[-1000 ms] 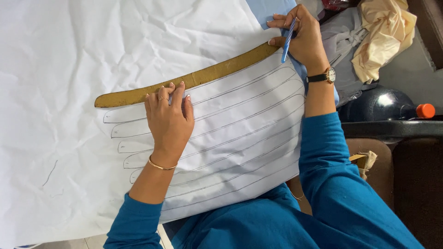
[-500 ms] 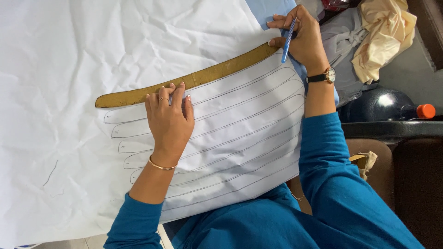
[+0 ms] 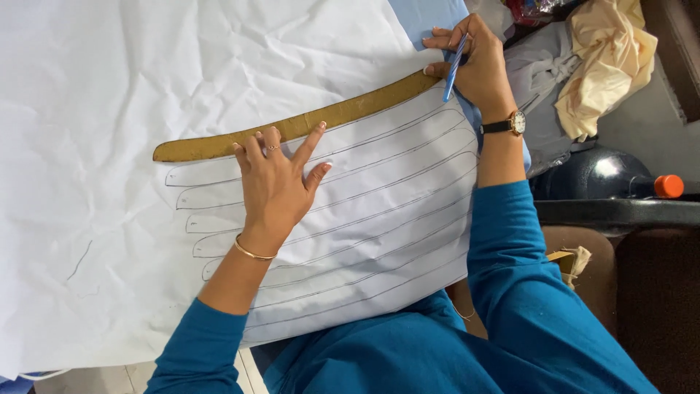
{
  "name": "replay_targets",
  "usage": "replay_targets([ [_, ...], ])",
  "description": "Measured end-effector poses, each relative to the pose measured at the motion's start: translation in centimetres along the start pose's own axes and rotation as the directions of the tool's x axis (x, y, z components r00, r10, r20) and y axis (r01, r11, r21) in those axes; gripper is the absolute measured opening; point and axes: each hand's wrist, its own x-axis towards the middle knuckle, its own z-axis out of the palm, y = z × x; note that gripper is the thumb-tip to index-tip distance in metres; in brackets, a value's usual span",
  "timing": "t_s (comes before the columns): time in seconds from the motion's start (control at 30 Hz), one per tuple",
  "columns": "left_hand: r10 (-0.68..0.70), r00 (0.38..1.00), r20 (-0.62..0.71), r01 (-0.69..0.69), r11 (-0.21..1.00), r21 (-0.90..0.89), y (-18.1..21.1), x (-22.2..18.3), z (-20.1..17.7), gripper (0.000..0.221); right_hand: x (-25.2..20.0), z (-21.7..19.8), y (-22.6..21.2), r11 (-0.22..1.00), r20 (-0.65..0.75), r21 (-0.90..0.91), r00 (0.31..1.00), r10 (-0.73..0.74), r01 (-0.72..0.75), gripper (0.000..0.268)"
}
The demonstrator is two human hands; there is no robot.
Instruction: Drawing curved pattern lines on white fabric using a wooden ruler and a blue pen
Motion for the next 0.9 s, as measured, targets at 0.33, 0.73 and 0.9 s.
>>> replay_targets([
  [0.33,-0.055,0.997,0.048,0.060,0.991,-0.116,0.7,-0.3,0.4,0.047,0.0,0.0,-0.1,1.000,-0.006,-0.026,1.000,0.001,-0.001,0.044],
  [0.73,0.032,0.991,-0.132,-0.070,0.953,-0.296,2.4,1.0,0.8,0.038,0.0,0.1,0.1,0.999,-0.023,0.006,0.999,0.031,-0.031,0.045],
  [0.9,-0.005,0.999,-0.035,-0.007,0.939,-0.345,3.9,2.0,0.9,0.044,0.0,0.1,-0.1,0.999,-0.036,0.012,0.998,0.052,-0.052,0.045],
])
